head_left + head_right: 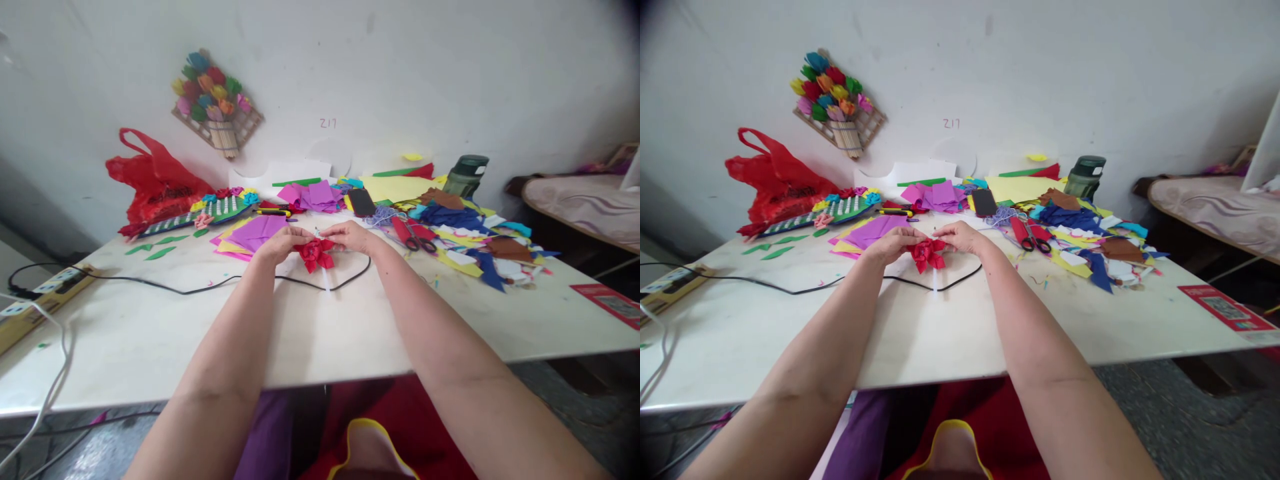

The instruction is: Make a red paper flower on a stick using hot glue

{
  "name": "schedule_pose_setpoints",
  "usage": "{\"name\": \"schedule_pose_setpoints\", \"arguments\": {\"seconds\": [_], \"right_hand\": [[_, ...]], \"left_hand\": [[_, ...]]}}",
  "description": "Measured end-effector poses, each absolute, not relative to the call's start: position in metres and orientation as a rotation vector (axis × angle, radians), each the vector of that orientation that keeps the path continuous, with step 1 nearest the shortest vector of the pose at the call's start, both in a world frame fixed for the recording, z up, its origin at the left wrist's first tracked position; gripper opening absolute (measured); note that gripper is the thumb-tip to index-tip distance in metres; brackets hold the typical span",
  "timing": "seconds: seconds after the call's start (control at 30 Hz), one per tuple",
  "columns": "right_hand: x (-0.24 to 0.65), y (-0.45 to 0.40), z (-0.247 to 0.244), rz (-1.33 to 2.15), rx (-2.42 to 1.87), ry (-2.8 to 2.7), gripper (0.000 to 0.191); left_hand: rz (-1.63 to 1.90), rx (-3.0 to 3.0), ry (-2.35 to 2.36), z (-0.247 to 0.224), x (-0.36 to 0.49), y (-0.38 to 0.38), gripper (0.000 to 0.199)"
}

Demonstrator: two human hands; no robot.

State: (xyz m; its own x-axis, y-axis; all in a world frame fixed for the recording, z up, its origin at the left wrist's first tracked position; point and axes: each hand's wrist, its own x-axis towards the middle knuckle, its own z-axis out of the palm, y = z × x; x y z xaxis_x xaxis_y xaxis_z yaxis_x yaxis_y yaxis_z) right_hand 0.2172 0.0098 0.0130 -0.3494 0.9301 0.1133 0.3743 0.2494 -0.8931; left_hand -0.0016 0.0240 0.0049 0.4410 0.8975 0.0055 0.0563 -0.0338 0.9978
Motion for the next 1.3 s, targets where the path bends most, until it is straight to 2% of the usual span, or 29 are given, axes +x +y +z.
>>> {"name": "schedule_pose_setpoints", "arguments": {"seconds": [0.17,0.5,0.7,0.9,1.3], "right_hand": [[0.221,0.014,0.007,1.128,-1.114,-1.903,0.029],[0.215,0.022,-0.001,0.973,-0.975,-2.006,0.031],[0.212,0.022,0.001,0.912,-0.937,-2.026,0.028],[0.209,0.018,0.004,0.788,-0.932,-2.026,0.024],[0.211,0.025,0.001,0.596,-0.931,-2.019,0.025]], "left_hand": [[0.838,1.447,0.886,0.006,-0.002,0.023,0.020],[0.883,1.378,0.846,0.006,-0.002,0.024,0.017],[0.941,1.268,0.844,0.012,-0.001,0.018,0.033],[1.009,1.177,0.803,0.016,-0.001,0.017,0.033],[0.909,1.329,0.734,0.013,-0.009,0.016,0.063]]}}
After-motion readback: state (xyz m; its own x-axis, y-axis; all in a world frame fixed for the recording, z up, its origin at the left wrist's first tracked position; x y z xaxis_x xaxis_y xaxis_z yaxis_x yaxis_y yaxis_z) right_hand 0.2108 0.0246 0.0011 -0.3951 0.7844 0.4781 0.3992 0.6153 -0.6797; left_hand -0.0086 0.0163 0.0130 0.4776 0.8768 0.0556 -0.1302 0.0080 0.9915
